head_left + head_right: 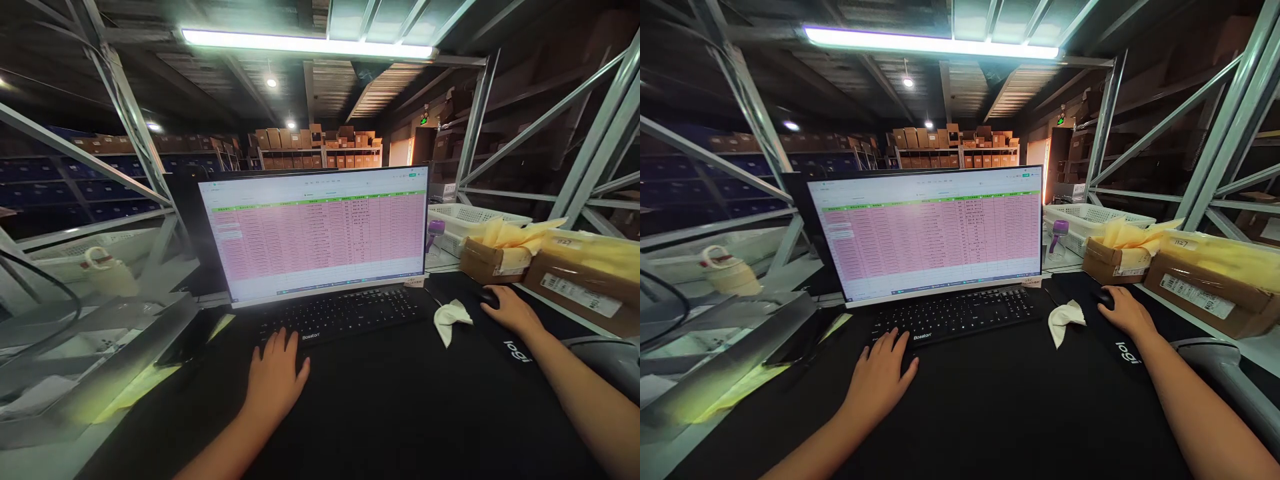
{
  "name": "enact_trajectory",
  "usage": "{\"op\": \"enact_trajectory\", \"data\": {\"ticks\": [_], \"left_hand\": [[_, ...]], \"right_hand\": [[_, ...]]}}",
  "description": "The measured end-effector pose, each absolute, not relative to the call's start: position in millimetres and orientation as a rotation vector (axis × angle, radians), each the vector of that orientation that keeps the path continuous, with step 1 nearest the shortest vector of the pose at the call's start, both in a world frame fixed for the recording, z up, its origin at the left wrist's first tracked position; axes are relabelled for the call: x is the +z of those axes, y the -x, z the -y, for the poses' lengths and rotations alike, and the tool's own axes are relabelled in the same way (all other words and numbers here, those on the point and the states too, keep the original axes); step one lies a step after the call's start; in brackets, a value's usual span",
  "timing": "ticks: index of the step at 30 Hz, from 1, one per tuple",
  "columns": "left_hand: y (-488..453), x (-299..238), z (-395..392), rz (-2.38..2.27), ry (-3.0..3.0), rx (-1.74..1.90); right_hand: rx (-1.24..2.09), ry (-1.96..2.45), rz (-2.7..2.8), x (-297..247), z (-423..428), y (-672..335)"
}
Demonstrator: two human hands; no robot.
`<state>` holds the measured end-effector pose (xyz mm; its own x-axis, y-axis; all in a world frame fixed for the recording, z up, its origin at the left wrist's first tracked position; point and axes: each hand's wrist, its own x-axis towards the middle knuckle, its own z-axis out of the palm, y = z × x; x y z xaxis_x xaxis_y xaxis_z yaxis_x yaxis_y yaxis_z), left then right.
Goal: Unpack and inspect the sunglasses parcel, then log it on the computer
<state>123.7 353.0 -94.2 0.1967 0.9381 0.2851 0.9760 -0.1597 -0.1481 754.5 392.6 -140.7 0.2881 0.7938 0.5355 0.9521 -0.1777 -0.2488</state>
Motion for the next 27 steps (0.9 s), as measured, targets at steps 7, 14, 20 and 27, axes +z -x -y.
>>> {"op": "enact_trajectory", "data": {"ticks": [7, 14, 20, 27], "left_hand": [[-124.8, -93.0, -352.4, 1.817, 2.174, -0.19], [-125.4, -92.5, -352.9, 1.814, 2.171, -0.173], [-124.7, -92.4, -351.6, 1.813, 2.174, -0.2], [-124.4, -92.8, -350.1, 1.806, 2.183, -0.217]], "right_hand": [[-0.389, 1.987, 1.567, -144.0, -395.6, -757.3], [-0.383, 1.978, 1.578, -144.0, -395.2, -758.1], [-0.374, 1.971, 1.591, -142.2, -395.1, -755.7], [-0.35, 2.024, 1.571, -135.9, -391.6, -748.8]]}}
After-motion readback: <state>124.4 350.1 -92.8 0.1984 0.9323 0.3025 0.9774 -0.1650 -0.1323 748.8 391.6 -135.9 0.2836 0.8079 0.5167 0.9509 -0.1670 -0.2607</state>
